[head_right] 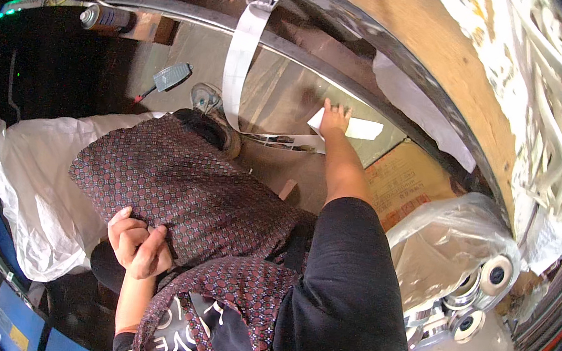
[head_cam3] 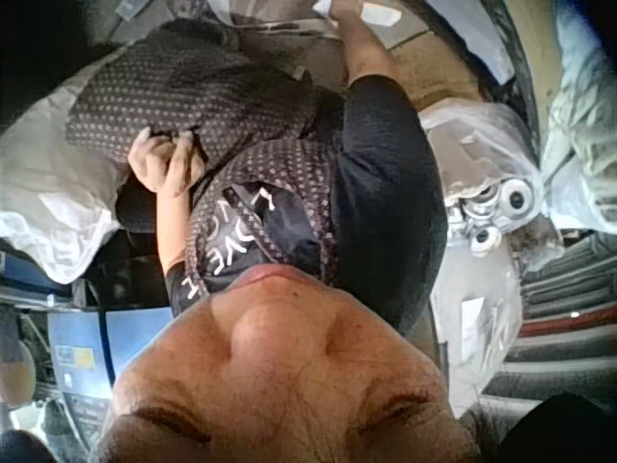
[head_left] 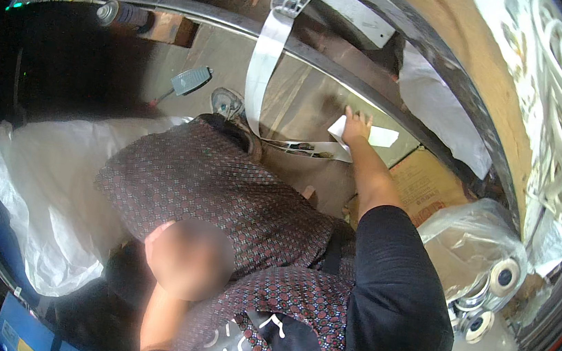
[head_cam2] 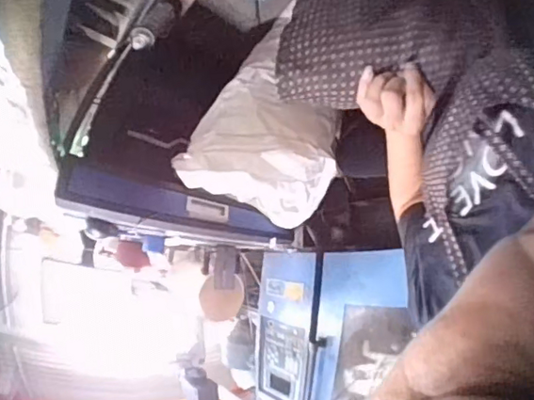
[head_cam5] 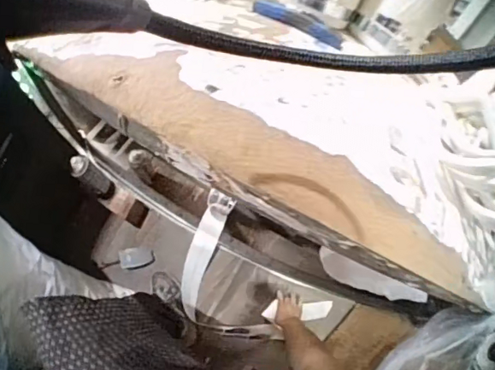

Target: The person assembles components of white electric kettles by hand, attaching base rings and internal heating elements before applying stickers to the exterior and sorting parts into bags and boxes.

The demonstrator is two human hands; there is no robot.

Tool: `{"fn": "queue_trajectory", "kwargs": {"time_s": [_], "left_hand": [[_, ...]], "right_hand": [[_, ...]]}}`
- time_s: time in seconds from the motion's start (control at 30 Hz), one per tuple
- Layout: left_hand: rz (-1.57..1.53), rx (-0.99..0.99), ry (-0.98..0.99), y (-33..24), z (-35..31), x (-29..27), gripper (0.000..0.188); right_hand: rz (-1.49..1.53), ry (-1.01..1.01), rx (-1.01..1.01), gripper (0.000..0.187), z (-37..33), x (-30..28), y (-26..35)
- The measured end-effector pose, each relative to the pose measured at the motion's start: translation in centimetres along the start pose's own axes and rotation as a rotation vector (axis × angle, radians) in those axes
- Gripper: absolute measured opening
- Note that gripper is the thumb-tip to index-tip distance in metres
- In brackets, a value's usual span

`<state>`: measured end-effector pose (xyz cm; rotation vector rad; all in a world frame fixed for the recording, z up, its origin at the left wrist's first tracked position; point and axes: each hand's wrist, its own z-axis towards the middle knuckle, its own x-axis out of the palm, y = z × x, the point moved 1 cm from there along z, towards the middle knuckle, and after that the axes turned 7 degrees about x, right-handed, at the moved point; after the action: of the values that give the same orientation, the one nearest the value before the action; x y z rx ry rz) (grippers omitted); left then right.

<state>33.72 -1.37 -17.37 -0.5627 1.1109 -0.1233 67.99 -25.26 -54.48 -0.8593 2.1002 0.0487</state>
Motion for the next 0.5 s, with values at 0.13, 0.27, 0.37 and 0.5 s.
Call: {"fn": "queue_trajectory", "kwargs": {"time_s": [0.13,0.27,0.37,0.5], "left_hand": [[-0.032,0.026,-0.001,0.6,-0.3,0.6,0.021],[0.028,0.046,-0.036,-0.7,1.2,0.2,0.024],[-0.035,0.116,-0.141,-0.9,2.5,0.5,0.027],[-0.078,0.005,-0.121,-0.8,3.0,0.5,0.042]], "right_hand": [[0.158,0.381,-0.118,0.04,-1.1,1.1,-0.2],[0.831,0.39,-0.424,0.041,-5.7,-5.2,3.6],[0.928,0.378,-0.539,0.053,-8.7,-14.0,4.3],[1.104,0.368,-1.092,0.064,-16.8,-30.1,2.7]]}}
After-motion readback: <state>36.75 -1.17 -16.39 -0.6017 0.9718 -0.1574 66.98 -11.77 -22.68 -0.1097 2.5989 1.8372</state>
